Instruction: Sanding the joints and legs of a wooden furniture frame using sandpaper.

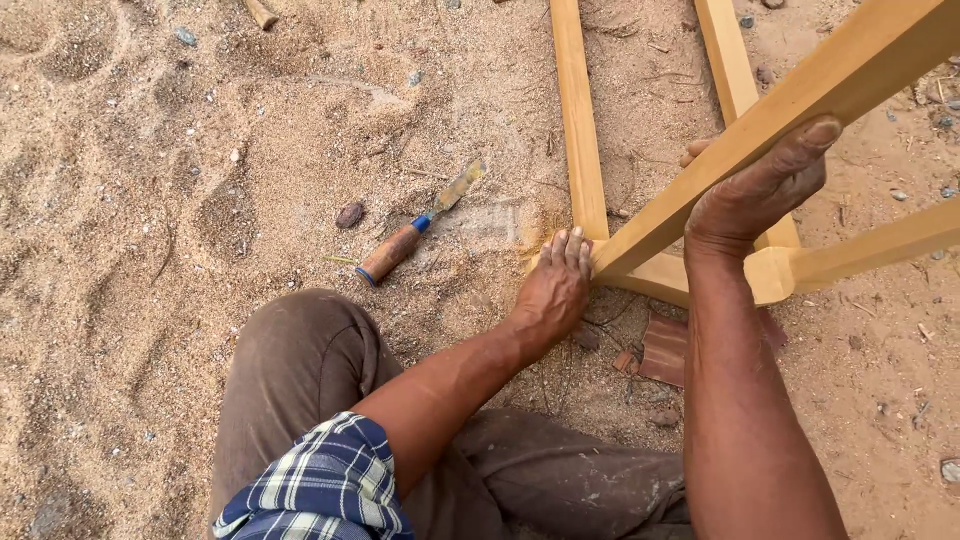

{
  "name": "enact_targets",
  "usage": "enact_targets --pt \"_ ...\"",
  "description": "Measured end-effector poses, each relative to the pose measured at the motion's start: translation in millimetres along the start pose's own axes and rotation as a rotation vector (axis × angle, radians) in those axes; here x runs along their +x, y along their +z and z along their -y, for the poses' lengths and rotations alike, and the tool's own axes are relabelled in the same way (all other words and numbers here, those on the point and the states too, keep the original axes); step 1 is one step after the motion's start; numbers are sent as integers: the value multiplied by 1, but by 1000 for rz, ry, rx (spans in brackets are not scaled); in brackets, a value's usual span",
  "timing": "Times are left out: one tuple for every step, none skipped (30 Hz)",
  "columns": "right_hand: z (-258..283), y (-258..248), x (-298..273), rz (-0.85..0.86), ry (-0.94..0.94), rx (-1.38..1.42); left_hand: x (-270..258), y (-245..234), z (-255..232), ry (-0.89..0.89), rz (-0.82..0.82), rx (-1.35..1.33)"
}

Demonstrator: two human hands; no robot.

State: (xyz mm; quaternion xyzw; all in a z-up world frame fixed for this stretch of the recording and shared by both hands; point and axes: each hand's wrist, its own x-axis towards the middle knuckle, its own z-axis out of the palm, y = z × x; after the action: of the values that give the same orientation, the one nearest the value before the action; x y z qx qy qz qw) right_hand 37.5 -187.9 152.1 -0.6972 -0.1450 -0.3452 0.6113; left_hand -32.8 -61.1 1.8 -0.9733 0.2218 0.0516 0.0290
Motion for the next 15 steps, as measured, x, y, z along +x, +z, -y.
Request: enact_targets --pt "2 -1 0 -4 -5 3 -11 3 -6 0 -4 6" --pt "2 0 -1 5 -10 -10 -22 7 -12 0 -6 -12" --pt "2 1 -1 14 -16 -22 -33 12 -18 -1 -8 -30" --pt "5 3 1 13 -21 -18 -36 16 -20 -4 -12 -26" --pt "7 5 2 -4 -10 2 -39 21 -22 -12 -27 -86" --pt "10 6 1 -20 6 19 -44 28 -27 -17 -37 -149" --pt "9 6 1 -21 6 21 -33 24 -18 -17 -37 -147" --pt "8 4 1 -10 -9 -1 -22 21 -11 -18 -48 -153" --pt "8 3 0 2 -24 -23 -11 17 -5 -18 -59 -158" --pt "5 3 0 4 -22 -24 -3 14 -3 -19 -58 -161" --pt "3 3 -1 6 -15 -15 4 11 -1 -32 -24 -192" --pt "3 3 0 7 -12 -2 11 7 1 -47 6 -218" --pt "4 4 -1 8 -13 0 -2 4 -5 -49 5 -218" --pt "6 7 1 -7 -8 26 -12 -1 -9 -44 15 -180" --pt "9 9 3 -21 -3 51 -24 -6 -13 -39 25 -141"
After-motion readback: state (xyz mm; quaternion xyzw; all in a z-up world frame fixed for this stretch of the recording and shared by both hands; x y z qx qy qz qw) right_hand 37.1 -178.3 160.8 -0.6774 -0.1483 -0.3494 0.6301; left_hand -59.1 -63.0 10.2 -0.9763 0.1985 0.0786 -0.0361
